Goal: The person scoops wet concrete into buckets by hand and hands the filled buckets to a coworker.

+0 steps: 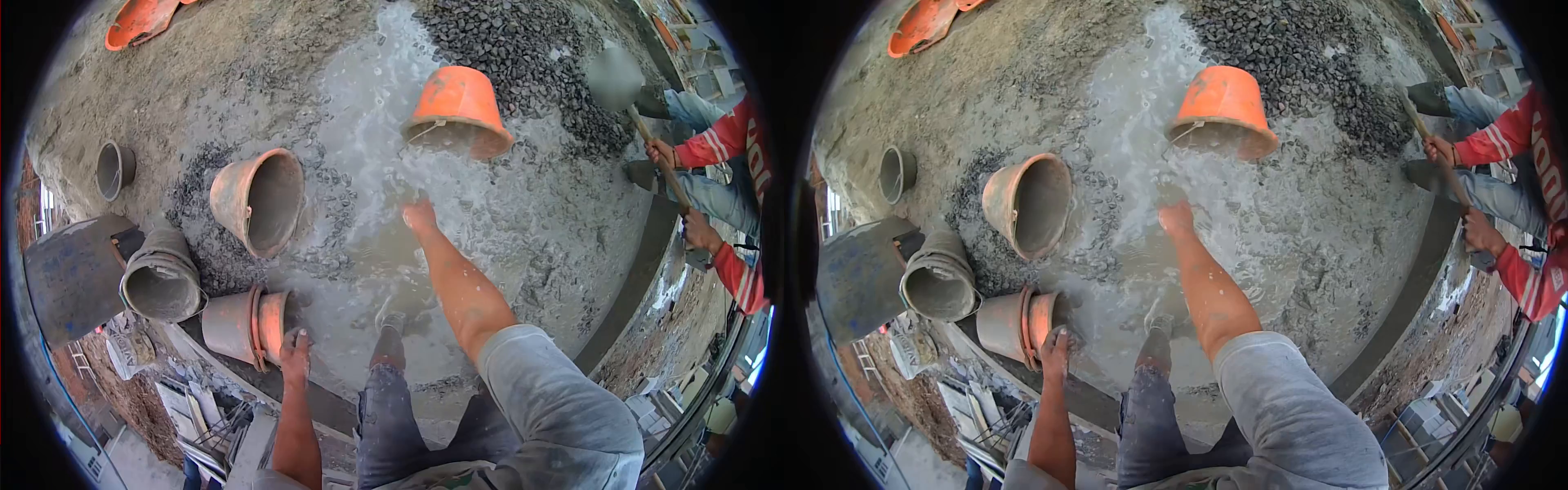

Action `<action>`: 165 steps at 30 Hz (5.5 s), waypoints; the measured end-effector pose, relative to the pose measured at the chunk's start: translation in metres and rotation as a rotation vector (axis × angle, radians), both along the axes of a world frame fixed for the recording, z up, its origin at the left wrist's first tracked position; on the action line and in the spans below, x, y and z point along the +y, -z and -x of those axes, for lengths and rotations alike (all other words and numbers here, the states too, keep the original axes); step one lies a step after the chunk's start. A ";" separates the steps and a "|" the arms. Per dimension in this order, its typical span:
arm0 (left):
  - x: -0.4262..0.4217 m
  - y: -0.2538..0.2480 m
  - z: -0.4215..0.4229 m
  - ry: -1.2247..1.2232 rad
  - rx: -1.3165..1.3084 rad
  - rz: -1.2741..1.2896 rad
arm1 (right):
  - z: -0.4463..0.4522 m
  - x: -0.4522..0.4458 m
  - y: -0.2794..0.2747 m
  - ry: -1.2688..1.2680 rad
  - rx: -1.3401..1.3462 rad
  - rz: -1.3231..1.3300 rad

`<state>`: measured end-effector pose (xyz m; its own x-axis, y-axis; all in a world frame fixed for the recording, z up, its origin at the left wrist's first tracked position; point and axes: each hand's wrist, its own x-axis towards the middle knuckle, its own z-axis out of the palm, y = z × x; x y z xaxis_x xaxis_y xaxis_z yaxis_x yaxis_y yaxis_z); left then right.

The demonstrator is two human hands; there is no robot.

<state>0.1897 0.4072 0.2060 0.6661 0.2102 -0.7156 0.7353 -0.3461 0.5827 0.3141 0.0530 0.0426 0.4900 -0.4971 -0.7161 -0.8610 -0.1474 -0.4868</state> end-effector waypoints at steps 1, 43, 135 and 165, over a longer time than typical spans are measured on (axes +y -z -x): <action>-0.002 0.017 -0.011 -0.018 0.014 -0.010 | -0.036 -0.002 0.038 0.083 -0.220 -0.017; -0.398 0.170 0.032 0.691 -0.452 -0.341 | 0.455 -0.217 0.005 -0.928 -0.431 0.139; -0.005 -0.040 0.289 -0.206 0.054 -0.403 | 0.445 -0.243 -0.440 -0.624 -0.082 0.372; -0.149 0.041 -0.133 0.120 0.234 0.145 | 0.118 0.082 -0.115 -0.584 0.016 -0.013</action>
<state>0.3222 0.2582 0.1648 0.4930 0.0239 -0.8697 0.8144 -0.3642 0.4517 0.1964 0.1352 0.1576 0.6689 -0.1389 -0.7302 -0.6463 -0.5941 -0.4790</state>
